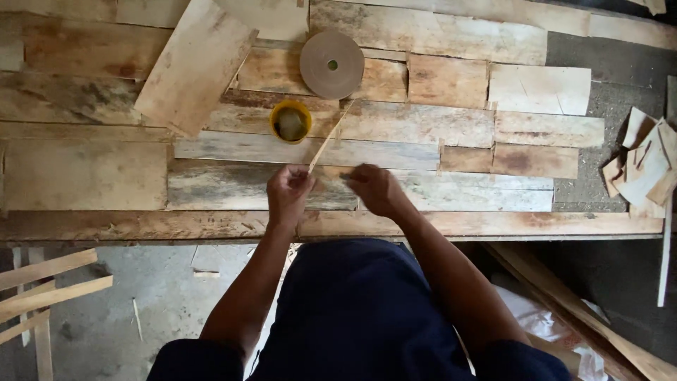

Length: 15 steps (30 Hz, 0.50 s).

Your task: Arranging and taping together thin wood veneer pieces on a workbench to create a larger panel.

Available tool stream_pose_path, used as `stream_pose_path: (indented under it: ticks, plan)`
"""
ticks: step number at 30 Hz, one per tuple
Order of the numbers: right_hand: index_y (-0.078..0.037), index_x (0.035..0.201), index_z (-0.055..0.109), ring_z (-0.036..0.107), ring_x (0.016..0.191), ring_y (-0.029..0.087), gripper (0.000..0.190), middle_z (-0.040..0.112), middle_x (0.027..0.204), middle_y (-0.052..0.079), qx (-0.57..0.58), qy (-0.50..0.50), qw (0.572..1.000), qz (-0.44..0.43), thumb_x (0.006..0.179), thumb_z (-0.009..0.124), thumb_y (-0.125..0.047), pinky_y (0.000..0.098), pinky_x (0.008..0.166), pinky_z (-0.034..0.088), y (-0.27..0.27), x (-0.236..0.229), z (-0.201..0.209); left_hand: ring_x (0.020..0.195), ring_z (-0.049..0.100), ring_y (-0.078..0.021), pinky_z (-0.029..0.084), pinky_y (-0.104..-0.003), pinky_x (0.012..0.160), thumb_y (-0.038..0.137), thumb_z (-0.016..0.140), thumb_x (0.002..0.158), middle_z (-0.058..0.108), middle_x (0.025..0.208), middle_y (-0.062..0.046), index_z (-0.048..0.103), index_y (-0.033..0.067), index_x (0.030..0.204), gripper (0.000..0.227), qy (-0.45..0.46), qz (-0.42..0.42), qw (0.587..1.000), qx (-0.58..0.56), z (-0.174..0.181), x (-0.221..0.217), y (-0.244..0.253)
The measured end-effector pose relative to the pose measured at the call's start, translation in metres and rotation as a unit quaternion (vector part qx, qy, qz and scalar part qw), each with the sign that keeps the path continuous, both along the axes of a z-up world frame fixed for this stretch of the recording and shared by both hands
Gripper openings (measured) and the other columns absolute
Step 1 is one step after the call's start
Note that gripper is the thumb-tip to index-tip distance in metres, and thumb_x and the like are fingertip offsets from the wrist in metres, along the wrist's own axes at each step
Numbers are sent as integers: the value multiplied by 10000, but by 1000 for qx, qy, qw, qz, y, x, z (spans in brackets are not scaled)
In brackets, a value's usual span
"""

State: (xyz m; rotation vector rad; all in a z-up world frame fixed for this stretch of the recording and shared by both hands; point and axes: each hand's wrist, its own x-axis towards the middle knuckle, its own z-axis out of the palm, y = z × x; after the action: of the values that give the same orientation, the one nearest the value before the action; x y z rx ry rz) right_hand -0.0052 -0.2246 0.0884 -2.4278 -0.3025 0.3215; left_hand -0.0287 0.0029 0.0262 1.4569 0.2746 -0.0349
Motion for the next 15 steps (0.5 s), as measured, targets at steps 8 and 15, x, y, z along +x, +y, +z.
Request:
stream_pose_path:
  ticks: [8, 15]
  plan:
    - [-20, 1092, 689, 670, 762, 110, 206, 728, 864, 60, 207, 118, 970, -46, 958, 701, -176, 290, 692, 562, 54, 24, 9, 792, 682, -104, 571, -247, 728, 10, 736, 933, 722, 900, -62, 648, -18, 1054, 152, -67, 77, 986, -128, 23, 21, -9]
    - [-15, 1090, 696, 638, 699, 92, 162, 701, 812, 40, 225, 108, 967, -56, 976, 641, -118, 266, 641, 544, 60, 29, 16, 758, 631, -87, 526, -229, 692, -30, 727, 931, 696, 865, -42, 675, -22, 1050, 130, -73, 112, 985, -110, 33, 22, -4]
